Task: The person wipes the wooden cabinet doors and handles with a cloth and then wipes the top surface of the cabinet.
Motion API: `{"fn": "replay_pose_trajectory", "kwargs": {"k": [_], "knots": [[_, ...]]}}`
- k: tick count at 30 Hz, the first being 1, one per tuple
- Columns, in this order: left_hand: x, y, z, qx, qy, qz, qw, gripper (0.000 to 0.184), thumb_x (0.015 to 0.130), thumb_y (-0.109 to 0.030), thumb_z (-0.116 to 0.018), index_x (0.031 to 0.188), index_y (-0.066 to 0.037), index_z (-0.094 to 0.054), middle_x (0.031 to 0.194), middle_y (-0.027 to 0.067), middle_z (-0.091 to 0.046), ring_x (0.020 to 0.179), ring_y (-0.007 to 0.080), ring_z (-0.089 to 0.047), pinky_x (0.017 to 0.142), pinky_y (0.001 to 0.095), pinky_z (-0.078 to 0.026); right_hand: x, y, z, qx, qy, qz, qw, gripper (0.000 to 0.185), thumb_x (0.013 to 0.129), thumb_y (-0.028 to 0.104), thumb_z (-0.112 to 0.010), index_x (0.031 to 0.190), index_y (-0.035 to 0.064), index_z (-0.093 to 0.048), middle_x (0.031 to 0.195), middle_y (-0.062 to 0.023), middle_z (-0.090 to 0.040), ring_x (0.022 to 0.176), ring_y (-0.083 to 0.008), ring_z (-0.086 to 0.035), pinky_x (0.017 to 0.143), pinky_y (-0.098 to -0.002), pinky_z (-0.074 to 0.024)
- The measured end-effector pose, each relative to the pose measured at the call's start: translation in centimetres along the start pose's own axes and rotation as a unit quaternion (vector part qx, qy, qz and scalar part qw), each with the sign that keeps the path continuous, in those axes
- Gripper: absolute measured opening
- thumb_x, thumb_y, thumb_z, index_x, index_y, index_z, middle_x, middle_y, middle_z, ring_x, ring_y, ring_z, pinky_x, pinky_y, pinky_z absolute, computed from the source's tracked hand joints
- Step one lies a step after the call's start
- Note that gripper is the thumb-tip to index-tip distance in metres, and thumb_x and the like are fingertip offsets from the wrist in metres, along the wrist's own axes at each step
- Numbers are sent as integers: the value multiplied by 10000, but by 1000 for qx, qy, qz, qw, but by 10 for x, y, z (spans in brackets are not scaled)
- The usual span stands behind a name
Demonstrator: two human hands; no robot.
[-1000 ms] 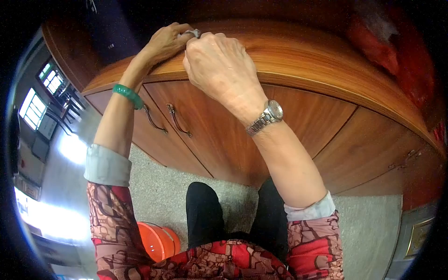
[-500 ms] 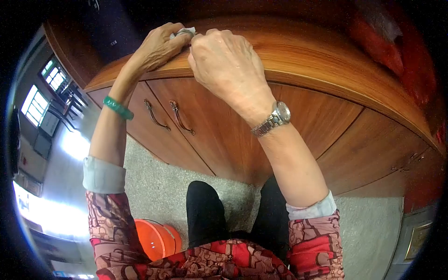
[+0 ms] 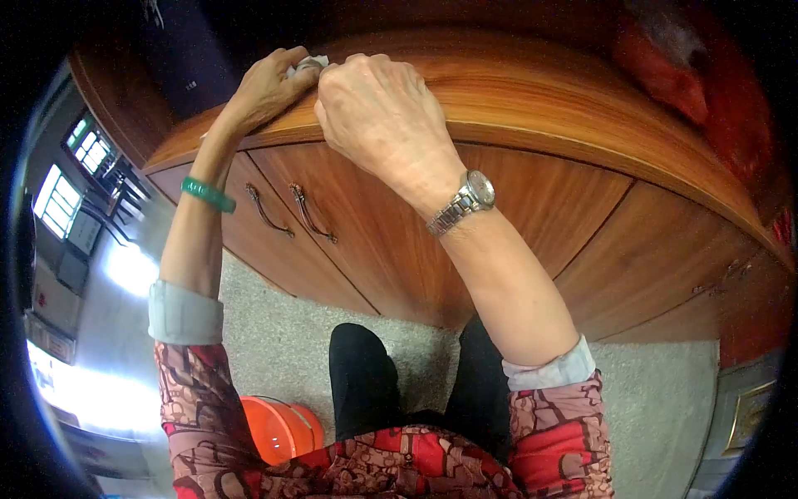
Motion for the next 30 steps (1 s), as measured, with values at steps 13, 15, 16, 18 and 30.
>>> {"fn": "replay_pose_trajectory", "kwargs": {"k": [13, 15, 16, 18, 30], "knots": [[-13, -23, 12, -63, 25, -23, 997, 368, 867, -331, -518, 982, 12, -586, 924, 198, -584, 832, 308, -560, 750, 394, -436, 0, 1, 3, 0, 0, 2, 1000, 237, 821, 116, -541, 675, -48, -630, 685, -226, -621, 643, -341, -645, 594, -412, -535], [-8, -16, 9, -68, 45, 9, 997, 365, 862, -325, -514, 990, 8, -596, 948, 196, -597, 837, 306, -569, 753, 393, -444, -1, 2, 3, -2, -1, 6, 1000, 238, 819, 116, -536, 669, -47, -626, 679, -226, -618, 640, -343, -642, 591, -413, -533], [-5, -13, 7, -56, 35, 5, 998, 370, 864, -332, -513, 997, 2, -602, 938, 194, -605, 829, 308, -572, 751, 394, -447, -1, 2, 3, -2, -4, 9, 1000, 240, 818, 115, -531, 664, -45, -622, 674, -227, -614, 637, -345, -639, 588, -415, -530], [1, -7, 4, -45, 22, 1, 999, 374, 867, -338, -511, 1005, -4, -608, 928, 193, -612, 820, 311, -575, 749, 394, -449, -1, 2, 2, -5, -1, 11, 1000, 242, 817, 114, -530, 660, -48, -620, 671, -227, -613, 633, -347, -638, 588, -415, -530], [-8, -29, -3, 6, -54, -106, 993, 324, 882, -300, -486, 920, 8, -578, 835, 223, -560, 789, 376, -541, 717, 444, -418, 1, 0, 0, 6, -1, 1, 1000, 217, 800, 89, -536, 663, -50, -628, 679, -244, -617, 640, -357, -646, 597, -419, -538]]}}
Point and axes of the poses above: each hand's wrist, its own x-axis towards the middle knuckle, its own z-axis out of the back of the hand, y = z × x, the point moved 2 cm from there along x, towards the middle knuckle
